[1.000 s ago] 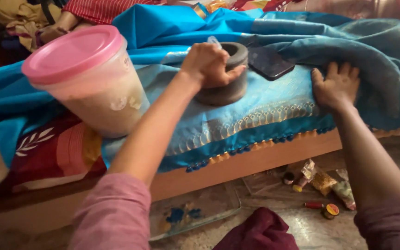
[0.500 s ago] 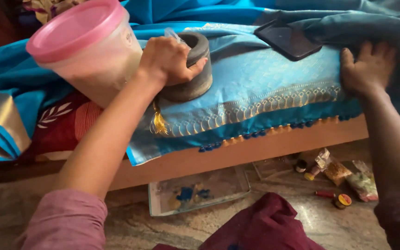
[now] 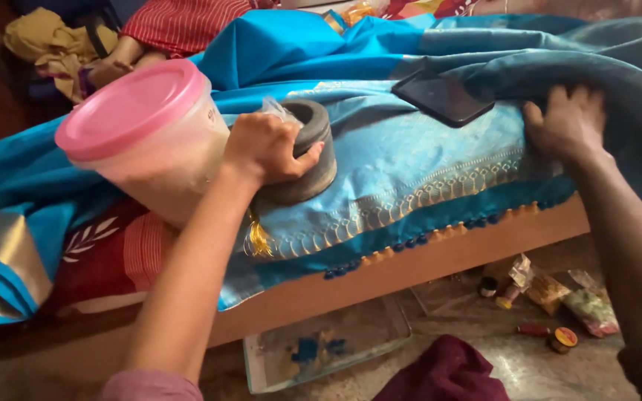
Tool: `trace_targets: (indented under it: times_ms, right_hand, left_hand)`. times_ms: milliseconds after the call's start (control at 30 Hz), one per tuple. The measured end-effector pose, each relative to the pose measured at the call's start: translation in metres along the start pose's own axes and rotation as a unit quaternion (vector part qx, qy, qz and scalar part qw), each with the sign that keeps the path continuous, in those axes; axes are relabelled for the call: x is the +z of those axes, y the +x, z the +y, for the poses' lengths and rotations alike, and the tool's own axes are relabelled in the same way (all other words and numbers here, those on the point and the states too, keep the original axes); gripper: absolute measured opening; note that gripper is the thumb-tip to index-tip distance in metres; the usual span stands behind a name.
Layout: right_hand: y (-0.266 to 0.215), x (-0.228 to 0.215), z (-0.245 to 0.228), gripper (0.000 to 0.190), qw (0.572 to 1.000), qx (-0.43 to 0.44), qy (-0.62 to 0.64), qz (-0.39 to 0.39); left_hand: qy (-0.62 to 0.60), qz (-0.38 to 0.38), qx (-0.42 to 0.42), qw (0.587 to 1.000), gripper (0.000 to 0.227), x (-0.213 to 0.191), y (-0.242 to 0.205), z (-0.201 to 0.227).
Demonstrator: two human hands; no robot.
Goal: Tying and cutting decorative tassels on the edge of a saree.
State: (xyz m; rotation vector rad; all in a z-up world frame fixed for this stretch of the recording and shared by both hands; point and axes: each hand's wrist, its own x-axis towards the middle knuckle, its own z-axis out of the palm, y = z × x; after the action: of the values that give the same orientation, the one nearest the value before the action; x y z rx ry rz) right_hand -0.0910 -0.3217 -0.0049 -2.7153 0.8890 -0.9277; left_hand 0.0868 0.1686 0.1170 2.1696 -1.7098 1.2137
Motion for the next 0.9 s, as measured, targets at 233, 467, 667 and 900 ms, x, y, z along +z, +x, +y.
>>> trace_targets:
  times_ms: [233, 467, 667, 900]
  right_hand:
    - [0.008, -0.019, -0.109, 0.111, 0.988, -0.087, 0.090, -0.093]
    - [0.035, 0.032, -0.102, 0.102, 0.993, 0.031, 0.104, 0.041]
    - [0.015, 0.027, -0.087, 0.061, 0.994, -0.040, 0.094, 0.042]
    - [-0.044, 0.010, -0.114, 0.022, 0.969, -0.131, 0.118, 0.171]
  left_hand:
    - [0.041, 0.019, -0.060, 0.997, 0.050, 0.002, 0.001, 0.012]
    - [0.036, 0.034, -0.087, 0.995, 0.054, 0.010, 0.000, 0.009]
    - [0.029, -0.018, -0.119, 0.992, 0.052, -0.001, -0.013, 0.023]
    - [0.168, 0.208, -0.129, 0.955, 0.079, -0.089, -0.094, 0.037]
